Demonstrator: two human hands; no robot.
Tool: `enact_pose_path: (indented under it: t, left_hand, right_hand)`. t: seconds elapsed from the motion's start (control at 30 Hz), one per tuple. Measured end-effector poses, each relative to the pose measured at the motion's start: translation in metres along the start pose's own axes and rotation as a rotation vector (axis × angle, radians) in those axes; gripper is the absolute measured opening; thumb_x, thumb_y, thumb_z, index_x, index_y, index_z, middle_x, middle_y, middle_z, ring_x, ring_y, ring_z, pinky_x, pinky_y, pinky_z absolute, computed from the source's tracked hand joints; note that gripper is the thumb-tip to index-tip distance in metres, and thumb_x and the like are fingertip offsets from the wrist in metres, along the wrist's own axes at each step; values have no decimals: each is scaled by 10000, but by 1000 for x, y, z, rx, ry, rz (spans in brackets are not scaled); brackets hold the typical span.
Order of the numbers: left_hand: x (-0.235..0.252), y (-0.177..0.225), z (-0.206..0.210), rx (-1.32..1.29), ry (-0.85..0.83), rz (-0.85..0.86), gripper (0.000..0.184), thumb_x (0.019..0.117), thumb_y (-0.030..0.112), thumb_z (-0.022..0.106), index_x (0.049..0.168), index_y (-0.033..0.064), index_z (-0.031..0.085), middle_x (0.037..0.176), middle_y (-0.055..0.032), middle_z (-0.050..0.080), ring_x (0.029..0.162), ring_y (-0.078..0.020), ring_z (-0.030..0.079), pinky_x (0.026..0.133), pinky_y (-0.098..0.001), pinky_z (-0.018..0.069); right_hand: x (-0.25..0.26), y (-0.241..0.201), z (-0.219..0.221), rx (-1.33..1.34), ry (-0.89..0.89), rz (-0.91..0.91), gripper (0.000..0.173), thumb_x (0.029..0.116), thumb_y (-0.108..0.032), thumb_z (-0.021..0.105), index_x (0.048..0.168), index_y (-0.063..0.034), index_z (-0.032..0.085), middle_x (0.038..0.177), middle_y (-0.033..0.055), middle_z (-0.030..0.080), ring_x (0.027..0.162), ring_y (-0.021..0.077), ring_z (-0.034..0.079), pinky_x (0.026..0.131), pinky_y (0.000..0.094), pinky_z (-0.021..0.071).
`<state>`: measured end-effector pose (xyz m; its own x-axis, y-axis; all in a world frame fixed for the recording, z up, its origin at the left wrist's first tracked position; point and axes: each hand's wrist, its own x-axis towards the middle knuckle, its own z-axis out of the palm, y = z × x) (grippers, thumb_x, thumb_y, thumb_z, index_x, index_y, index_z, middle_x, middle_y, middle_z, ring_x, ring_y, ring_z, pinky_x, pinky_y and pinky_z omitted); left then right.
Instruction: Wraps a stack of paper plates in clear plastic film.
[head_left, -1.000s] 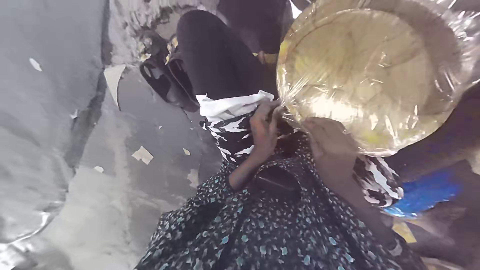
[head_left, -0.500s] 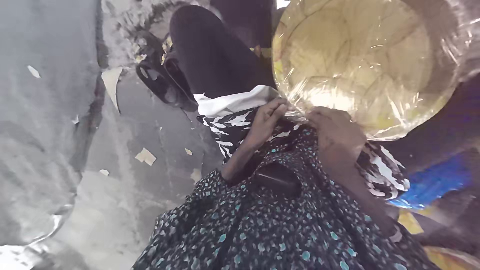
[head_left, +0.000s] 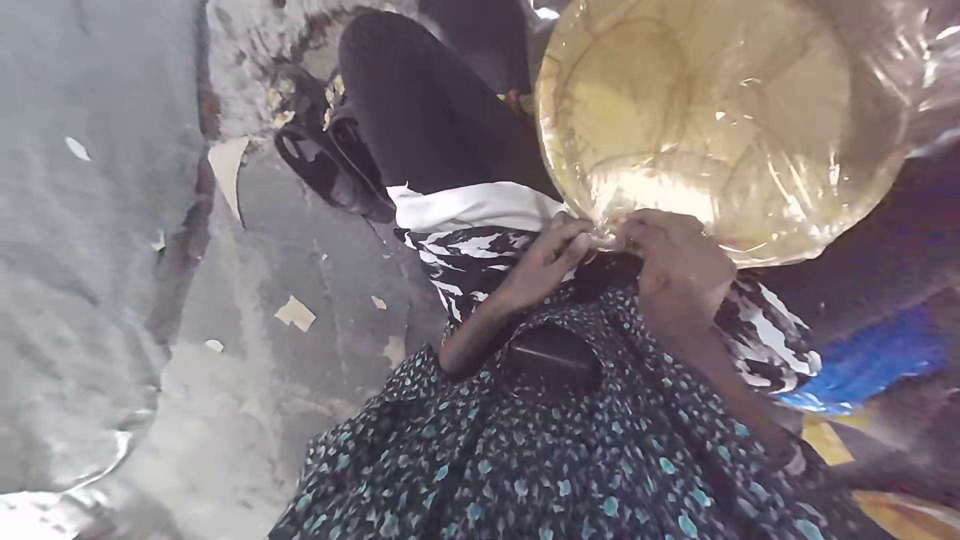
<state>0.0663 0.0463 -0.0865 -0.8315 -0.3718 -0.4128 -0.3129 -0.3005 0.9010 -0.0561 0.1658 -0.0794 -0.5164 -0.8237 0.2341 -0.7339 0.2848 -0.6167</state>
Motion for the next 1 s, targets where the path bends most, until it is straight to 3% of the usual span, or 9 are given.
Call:
enact_pose_path:
  t: [0.1, 0.33, 0.4, 0.47, 0.57, 0.67, 0.77, 0.9, 1.0]
  left_hand:
    - [-2, 1, 2, 29, 138, 0, 257, 1021, 106, 519, 1179, -60, 634, 1126, -99, 503, 951, -72, 558, 799, -204, 509]
    - [2, -14, 5, 121, 368, 158, 223, 1019, 41, 488, 1089, -87, 657, 1112, -108, 608, 1009, -85, 590, 890, -251, 515]
    - [2, -14, 9, 53, 443, 175, 262, 1002, 14, 522, 1242, -88, 506, 1058, -63, 628, 939, -54, 621, 854, -263, 539]
    - [6, -13, 9, -11, 492, 190, 429, 964, -15, 580, 1295, 38, 313, 999, 27, 625, 870, -9, 629, 808, -248, 550]
    - [14, -17, 12, 59, 639, 222, 196, 906, -14, 688, 1048, -5, 553, 878, -11, 619, 746, -25, 612, 694, -208, 551]
    - [21, -19, 14, 99, 673, 226, 93, 902, 2, 702, 935, -1, 615, 822, 1, 600, 694, -5, 587, 657, -172, 534]
    - [20, -19, 19, 57, 701, 223, 39, 921, -8, 675, 959, -18, 670, 827, 3, 659, 705, 1, 618, 680, -180, 553]
    - [10, -20, 26, 121, 653, 264, 256, 893, -17, 690, 1131, -113, 675, 1114, -149, 666, 936, -59, 658, 836, -205, 563]
    - [10, -22, 29, 188, 672, 250, 380, 831, 11, 761, 1194, -72, 684, 1151, -131, 626, 912, -49, 620, 784, -174, 535]
  right_hand:
    - [2, -1, -2, 12, -17, 8, 211, 935, 88, 568, 990, 28, 762, 1035, 213, 739, 956, 355, 716, 830, 423, 564]
    - [0, -7, -4, 23, -33, 23, 200, 927, 72, 595, 997, 16, 774, 1034, 204, 745, 958, 346, 723, 812, 414, 568]
    - [-3, -5, -1, 66, -35, 27, 208, 935, 54, 589, 1011, 3, 776, 1055, 186, 743, 969, 324, 715, 828, 404, 567]
    - [-7, -4, 3, 69, -50, 46, 215, 941, 35, 591, 1026, -19, 781, 1089, 158, 741, 995, 304, 709, 834, 409, 567]
    - [-6, -5, 2, 66, -33, 17, 218, 939, 49, 583, 1018, -12, 777, 1084, 158, 742, 1009, 297, 708, 870, 390, 565]
    - [0, -7, -1, 65, -8, -3, 210, 935, 82, 573, 994, 19, 765, 1039, 193, 746, 973, 339, 720, 856, 396, 571]
    - [1, -8, 2, 50, 12, 13, 209, 936, 78, 570, 978, 19, 766, 1024, 192, 750, 967, 341, 723, 846, 391, 571]
    - [4, -11, 5, 11, 34, 48, 198, 927, 80, 587, 952, 10, 771, 1014, 188, 751, 950, 335, 725, 815, 398, 571]
    - [4, -14, 8, 30, 41, 44, 222, 911, 98, 576, 970, 18, 774, 1022, 197, 747, 950, 342, 723, 818, 397, 572]
